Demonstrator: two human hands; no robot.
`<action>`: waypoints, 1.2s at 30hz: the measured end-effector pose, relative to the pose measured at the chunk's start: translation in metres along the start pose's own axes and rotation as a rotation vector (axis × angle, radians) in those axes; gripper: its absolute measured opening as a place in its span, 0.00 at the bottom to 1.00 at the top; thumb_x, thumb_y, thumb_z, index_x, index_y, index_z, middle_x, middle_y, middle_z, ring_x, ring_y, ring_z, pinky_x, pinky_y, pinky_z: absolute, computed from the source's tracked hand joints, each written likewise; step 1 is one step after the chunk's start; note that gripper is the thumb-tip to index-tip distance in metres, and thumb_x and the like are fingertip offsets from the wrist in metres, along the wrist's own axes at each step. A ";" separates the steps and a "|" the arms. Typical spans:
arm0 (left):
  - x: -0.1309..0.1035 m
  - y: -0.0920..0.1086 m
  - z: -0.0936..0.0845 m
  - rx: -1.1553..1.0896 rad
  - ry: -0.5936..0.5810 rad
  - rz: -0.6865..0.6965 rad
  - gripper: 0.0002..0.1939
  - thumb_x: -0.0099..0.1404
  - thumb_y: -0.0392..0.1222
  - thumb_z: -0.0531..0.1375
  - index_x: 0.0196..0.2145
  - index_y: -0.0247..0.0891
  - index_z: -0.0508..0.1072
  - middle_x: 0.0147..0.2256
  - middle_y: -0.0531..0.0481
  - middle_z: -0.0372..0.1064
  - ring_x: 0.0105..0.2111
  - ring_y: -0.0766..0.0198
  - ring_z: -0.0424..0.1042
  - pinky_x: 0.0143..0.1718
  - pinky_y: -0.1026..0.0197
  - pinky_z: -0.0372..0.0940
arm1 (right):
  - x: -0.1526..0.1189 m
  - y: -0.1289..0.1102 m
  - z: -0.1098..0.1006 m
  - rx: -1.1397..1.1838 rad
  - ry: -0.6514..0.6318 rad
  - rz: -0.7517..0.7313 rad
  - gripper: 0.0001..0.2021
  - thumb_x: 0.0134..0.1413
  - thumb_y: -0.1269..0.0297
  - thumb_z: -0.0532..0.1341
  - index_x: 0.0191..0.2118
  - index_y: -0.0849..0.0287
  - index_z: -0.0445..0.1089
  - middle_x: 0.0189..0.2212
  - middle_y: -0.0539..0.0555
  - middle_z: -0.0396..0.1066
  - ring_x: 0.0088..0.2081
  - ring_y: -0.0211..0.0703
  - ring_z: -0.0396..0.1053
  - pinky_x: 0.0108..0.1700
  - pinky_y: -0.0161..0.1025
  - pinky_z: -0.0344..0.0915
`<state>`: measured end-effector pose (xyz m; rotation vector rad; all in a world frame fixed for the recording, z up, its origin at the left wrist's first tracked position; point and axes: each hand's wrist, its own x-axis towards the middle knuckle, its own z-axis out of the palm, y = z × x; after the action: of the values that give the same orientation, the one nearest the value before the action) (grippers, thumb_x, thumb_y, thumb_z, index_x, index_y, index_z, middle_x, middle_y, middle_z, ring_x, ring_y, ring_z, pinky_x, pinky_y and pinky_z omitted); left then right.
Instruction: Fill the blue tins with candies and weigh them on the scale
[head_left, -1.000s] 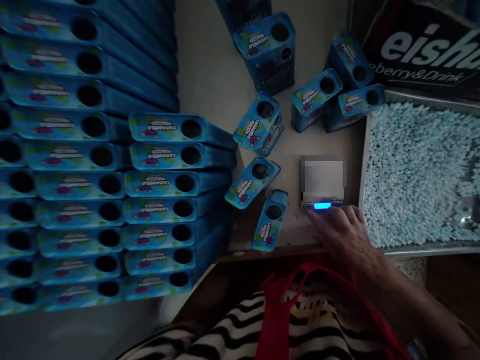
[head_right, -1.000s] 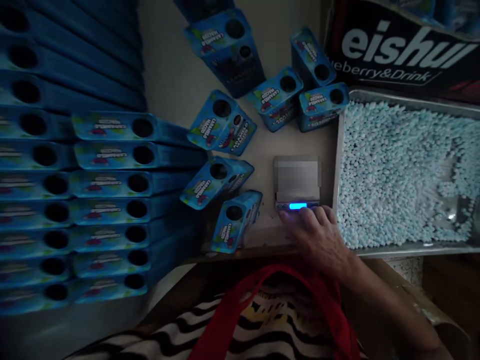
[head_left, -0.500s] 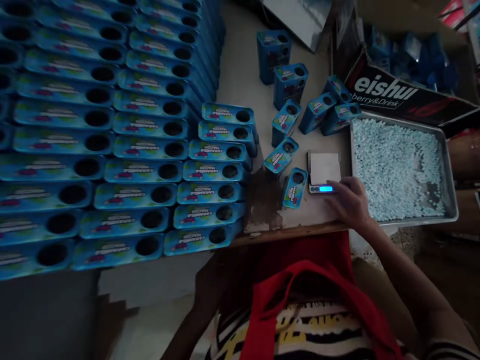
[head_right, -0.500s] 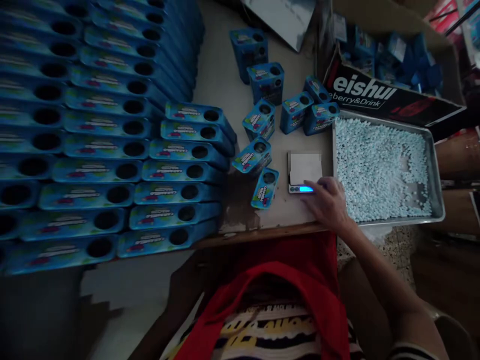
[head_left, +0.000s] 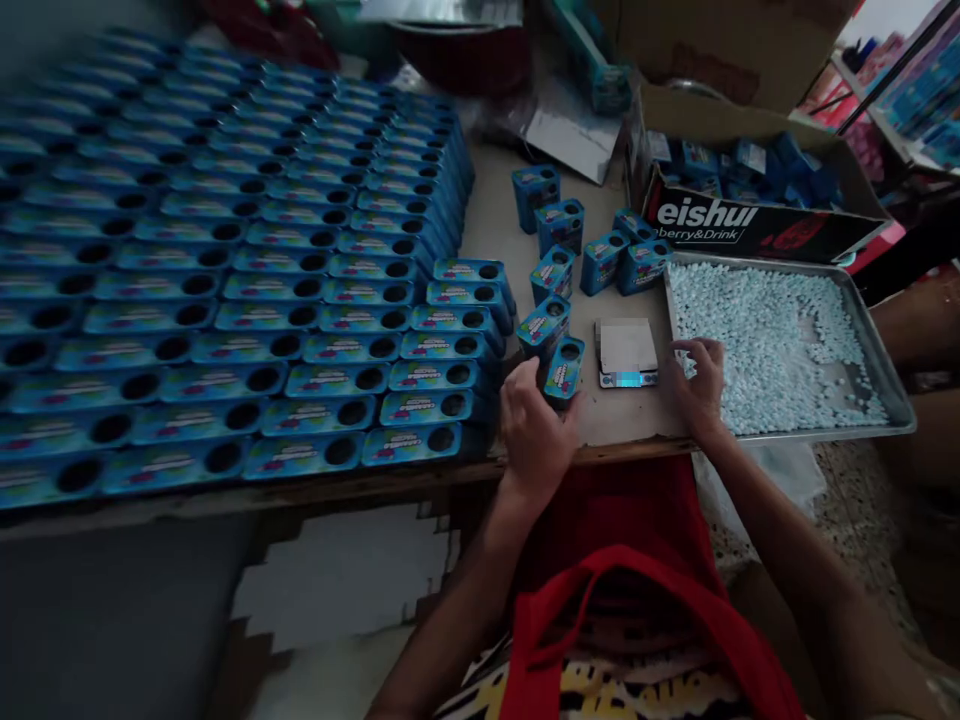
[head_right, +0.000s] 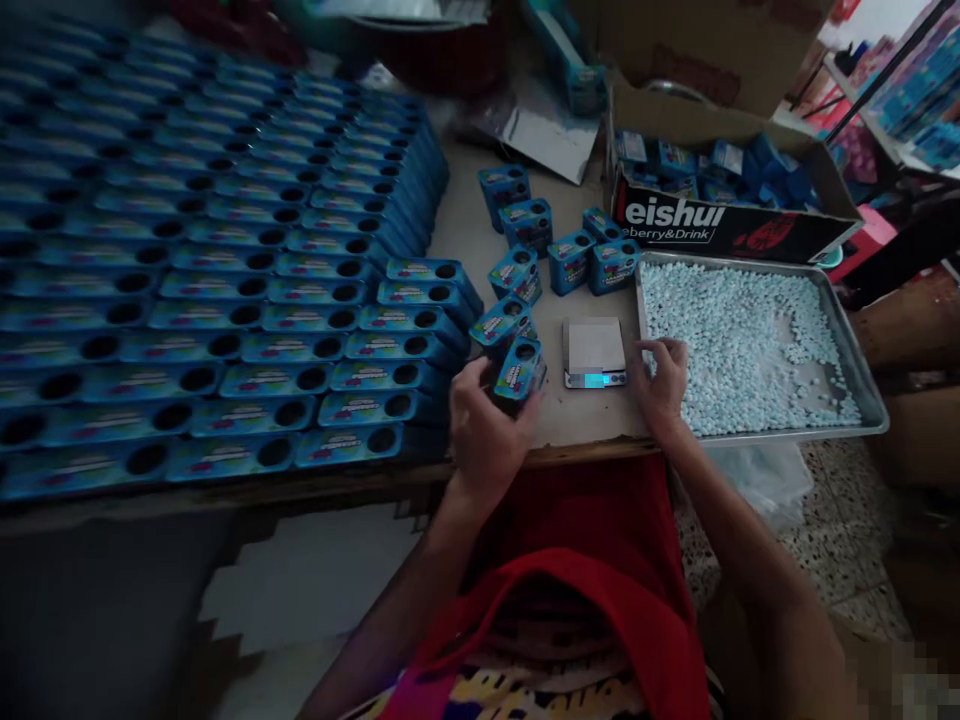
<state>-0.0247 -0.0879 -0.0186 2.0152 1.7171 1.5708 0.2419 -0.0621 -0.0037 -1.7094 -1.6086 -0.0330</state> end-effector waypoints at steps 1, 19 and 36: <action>0.005 0.000 0.006 0.015 -0.028 -0.033 0.29 0.74 0.46 0.69 0.66 0.35 0.67 0.56 0.30 0.76 0.58 0.41 0.79 0.61 0.42 0.74 | 0.000 -0.002 -0.002 0.007 0.005 -0.025 0.12 0.66 0.64 0.63 0.51 0.55 0.79 0.49 0.61 0.72 0.52 0.55 0.72 0.54 0.54 0.74; 0.081 0.017 0.049 -0.350 -0.371 0.023 0.34 0.69 0.41 0.73 0.69 0.43 0.70 0.60 0.42 0.77 0.61 0.51 0.79 0.67 0.46 0.75 | 0.050 0.133 -0.088 -0.426 -0.582 -0.241 0.46 0.68 0.35 0.65 0.81 0.56 0.57 0.80 0.77 0.51 0.79 0.79 0.52 0.71 0.74 0.59; 0.050 0.009 -0.046 0.135 -0.177 0.193 0.11 0.76 0.43 0.67 0.54 0.46 0.82 0.53 0.44 0.82 0.57 0.49 0.80 0.71 0.38 0.68 | 0.082 0.105 -0.085 -0.261 -0.674 -0.075 0.11 0.65 0.60 0.64 0.44 0.58 0.82 0.39 0.60 0.80 0.37 0.52 0.75 0.40 0.44 0.62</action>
<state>-0.0575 -0.0777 0.0401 2.3687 1.6469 1.3061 0.3887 -0.0286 0.0451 -1.9834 -2.2342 0.3443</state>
